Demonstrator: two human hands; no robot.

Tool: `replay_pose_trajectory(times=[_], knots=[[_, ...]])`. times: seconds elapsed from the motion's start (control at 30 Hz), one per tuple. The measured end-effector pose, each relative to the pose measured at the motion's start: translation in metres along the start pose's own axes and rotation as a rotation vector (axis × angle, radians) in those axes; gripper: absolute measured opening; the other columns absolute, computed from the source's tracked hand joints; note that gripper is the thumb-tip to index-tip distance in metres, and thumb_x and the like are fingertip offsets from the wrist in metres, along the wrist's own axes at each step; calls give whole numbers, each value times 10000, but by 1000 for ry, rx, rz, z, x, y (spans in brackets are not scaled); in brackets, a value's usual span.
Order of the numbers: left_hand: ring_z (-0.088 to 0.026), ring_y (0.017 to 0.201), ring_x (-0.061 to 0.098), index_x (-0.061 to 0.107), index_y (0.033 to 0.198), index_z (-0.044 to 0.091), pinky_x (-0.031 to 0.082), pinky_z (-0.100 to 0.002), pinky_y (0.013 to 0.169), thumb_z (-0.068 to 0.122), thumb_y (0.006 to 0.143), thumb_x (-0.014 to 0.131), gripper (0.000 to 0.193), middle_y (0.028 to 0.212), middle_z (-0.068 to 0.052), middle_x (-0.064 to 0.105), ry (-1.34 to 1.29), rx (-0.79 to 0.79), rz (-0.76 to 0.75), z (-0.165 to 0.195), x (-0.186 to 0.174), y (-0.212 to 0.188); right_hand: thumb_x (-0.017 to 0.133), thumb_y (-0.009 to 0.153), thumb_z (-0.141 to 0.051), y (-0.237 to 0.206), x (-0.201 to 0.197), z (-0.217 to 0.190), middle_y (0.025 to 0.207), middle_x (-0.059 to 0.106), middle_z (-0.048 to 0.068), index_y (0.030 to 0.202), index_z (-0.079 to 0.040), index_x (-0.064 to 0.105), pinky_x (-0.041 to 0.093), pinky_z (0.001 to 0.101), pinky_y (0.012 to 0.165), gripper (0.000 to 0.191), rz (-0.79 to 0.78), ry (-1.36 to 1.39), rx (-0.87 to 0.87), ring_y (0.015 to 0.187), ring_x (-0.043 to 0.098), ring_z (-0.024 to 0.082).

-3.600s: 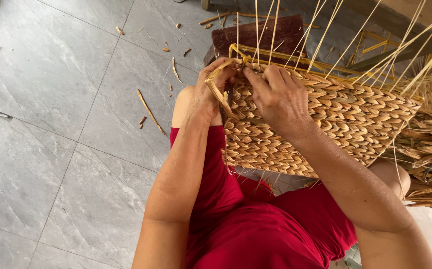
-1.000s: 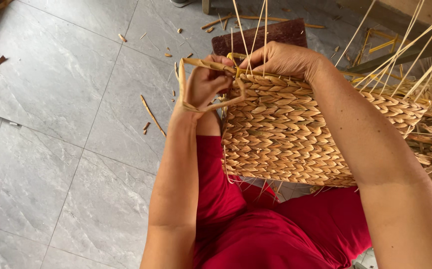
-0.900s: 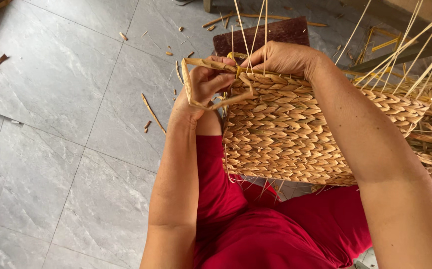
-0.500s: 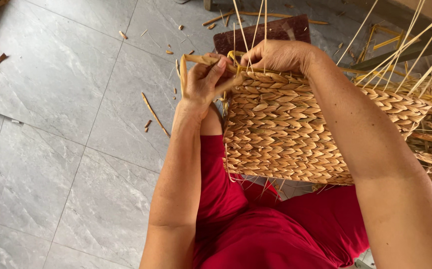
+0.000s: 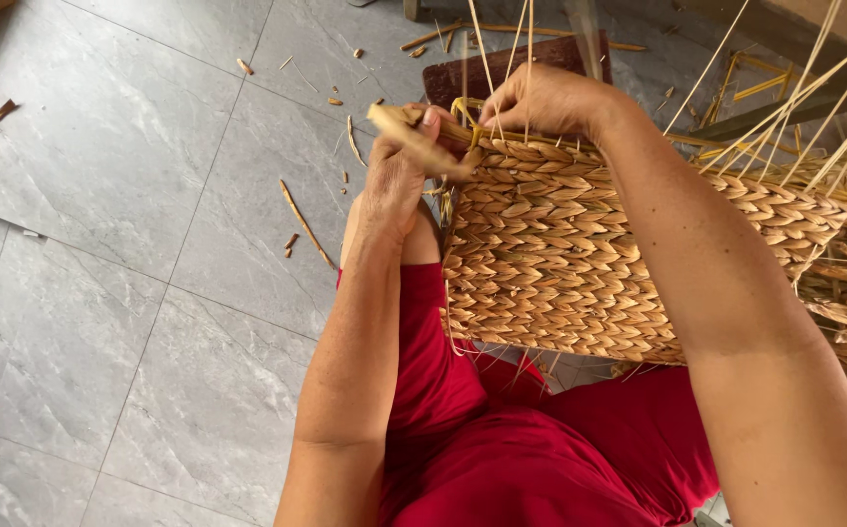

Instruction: The person weaves water hyacinth strands around a woven panel set in a yellow frame, working the strands over and under the woven surface with both hands. They trim excess strand ends with scissors and fold and tuck the strands along the frame edge to build up the basket body.

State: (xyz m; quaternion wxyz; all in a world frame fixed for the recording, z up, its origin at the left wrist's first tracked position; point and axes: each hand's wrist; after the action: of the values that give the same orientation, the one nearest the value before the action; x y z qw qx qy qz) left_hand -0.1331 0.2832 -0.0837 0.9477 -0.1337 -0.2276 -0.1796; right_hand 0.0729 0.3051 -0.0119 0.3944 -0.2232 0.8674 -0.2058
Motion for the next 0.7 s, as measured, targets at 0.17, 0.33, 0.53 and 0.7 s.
replay_pose_trajectory(times=[0.17,0.33,0.53,0.7], knots=[[-182,851,760,689,1066,71,624,-315,745,468,980,669,407,949,-62,748,-75,9,-55,3,-1,-3,702,983,-178,-6,-9,21,927,803,76,1104,-106,832,585,343,722,192,104,-199,446,722,692,141],[-193,841,765,686,1059,81,628,-319,756,482,992,651,407,953,-77,764,-52,-10,-97,3,-1,-3,824,825,-203,-11,-5,21,1073,771,144,1216,-117,827,525,406,773,401,93,-172,-327,904,660,230],[-159,933,746,673,1074,83,628,-310,836,339,989,694,271,1014,-56,757,-105,40,-128,-3,-6,-4,739,940,-303,-3,2,10,978,808,98,1127,-133,818,555,373,776,264,-34,-29,198,798,699,223],[-82,813,637,695,1067,49,525,-235,742,60,940,704,127,913,-24,715,83,-4,-94,0,-8,-7,748,951,-302,-8,0,22,1019,796,99,1115,-115,815,592,406,774,257,74,-301,434,842,736,199]])
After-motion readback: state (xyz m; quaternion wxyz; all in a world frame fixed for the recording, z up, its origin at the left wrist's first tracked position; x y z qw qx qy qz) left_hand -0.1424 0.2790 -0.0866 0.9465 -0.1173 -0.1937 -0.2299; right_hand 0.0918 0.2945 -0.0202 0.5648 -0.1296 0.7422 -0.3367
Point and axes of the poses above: each hand's wrist, its own y-axis towards the middle knuckle, its own x-axis out of the palm, z = x × y
